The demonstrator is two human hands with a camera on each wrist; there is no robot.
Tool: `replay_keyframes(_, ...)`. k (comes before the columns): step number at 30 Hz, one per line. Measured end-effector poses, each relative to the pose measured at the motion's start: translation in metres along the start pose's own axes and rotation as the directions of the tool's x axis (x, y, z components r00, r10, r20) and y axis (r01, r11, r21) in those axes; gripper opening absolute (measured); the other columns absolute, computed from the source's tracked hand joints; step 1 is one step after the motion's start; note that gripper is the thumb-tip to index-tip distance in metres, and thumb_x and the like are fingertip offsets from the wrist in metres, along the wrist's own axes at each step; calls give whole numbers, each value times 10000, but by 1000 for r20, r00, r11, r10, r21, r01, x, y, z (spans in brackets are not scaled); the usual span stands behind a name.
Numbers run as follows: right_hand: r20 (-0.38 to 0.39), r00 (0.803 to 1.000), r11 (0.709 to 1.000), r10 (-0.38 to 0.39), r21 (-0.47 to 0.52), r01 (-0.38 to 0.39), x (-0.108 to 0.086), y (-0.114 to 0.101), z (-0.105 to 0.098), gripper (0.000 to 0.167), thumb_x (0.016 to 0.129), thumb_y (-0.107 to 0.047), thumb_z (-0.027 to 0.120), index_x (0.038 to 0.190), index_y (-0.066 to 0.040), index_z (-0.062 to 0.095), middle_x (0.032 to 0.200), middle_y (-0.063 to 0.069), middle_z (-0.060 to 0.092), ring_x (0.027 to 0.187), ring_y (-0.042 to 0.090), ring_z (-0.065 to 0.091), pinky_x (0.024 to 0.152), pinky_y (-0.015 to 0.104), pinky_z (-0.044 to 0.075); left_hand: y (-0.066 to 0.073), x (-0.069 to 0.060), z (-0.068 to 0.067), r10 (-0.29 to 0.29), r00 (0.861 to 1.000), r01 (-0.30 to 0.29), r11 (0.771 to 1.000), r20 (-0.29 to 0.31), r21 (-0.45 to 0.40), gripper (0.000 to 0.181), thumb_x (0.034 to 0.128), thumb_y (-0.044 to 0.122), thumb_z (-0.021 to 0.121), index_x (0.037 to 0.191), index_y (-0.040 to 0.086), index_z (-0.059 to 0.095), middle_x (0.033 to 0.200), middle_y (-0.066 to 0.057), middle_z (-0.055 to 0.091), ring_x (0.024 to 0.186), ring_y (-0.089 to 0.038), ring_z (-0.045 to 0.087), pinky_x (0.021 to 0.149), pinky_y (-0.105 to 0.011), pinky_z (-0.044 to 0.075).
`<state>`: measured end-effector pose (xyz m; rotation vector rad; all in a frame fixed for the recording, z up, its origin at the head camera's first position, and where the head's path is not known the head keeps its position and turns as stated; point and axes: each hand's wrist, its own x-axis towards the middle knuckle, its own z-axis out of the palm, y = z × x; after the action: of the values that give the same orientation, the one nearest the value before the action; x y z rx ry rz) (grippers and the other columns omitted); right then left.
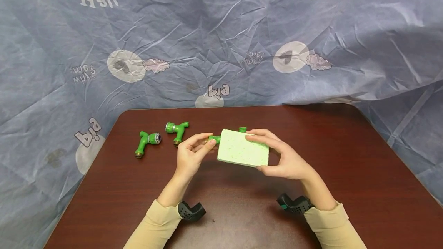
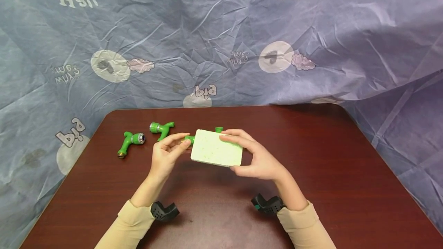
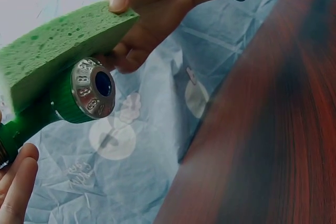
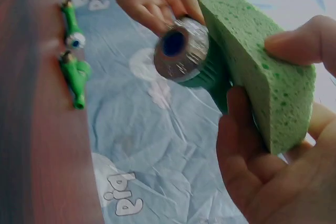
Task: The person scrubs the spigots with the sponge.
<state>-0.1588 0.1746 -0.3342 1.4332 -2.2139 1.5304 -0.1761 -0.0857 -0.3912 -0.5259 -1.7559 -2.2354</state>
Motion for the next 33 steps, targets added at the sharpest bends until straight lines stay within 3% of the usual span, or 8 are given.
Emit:
replay_keyframes(5,65,998,1000,-13,-10,14,-2,0,0,695,621,160,697,1281,51,510,1295,231,440,1158,238,453,886,245,424,0,0,0,7,1000,-7,1000,-16,8,259,822,-69,670,1062,-147,613,820,-59,702,692,-217,689,681,-469,567)
replay_keyframes(13,-53,998,1000,-20,-17,19,-4,-1,-8,692,613,192,666,1274,102,484,1292,288,415,1176,248,427,834,231,428,4,-1,2,16,1000,-16,1000,2,-5,263,822,-72,666,1066,-151,608,827,-62,702,689,-227,691,669,-474,564)
replay_keyframes(22,20,998,998,64,9,-64,0,-4,3,682,647,153,743,1272,73,483,1328,228,397,1215,211,407,866,237,454,2,0,1,11,1000,-11,1000,-12,-3,258,819,-76,669,1056,-160,609,826,-42,702,688,-241,688,669,-447,573)
replay_keyframes(28,-64,993,995,97,-4,-97,-2,-2,-5,697,606,143,802,1237,95,510,1295,251,421,1189,189,422,812,210,475,2,0,-1,39,999,-39,999,-15,-12,259,812,-89,668,1050,-168,601,840,-44,700,691,-268,687,662,-536,538)
replay_keyframes(33,-180,981,997,73,-22,-78,-5,2,-8,708,570,196,782,1222,104,521,1264,293,425,1183,198,417,797,198,450,2,1,-1,50,999,-50,998,-11,-25,252,814,-87,666,1048,-157,606,830,-40,701,688,-222,688,656,-503,555)
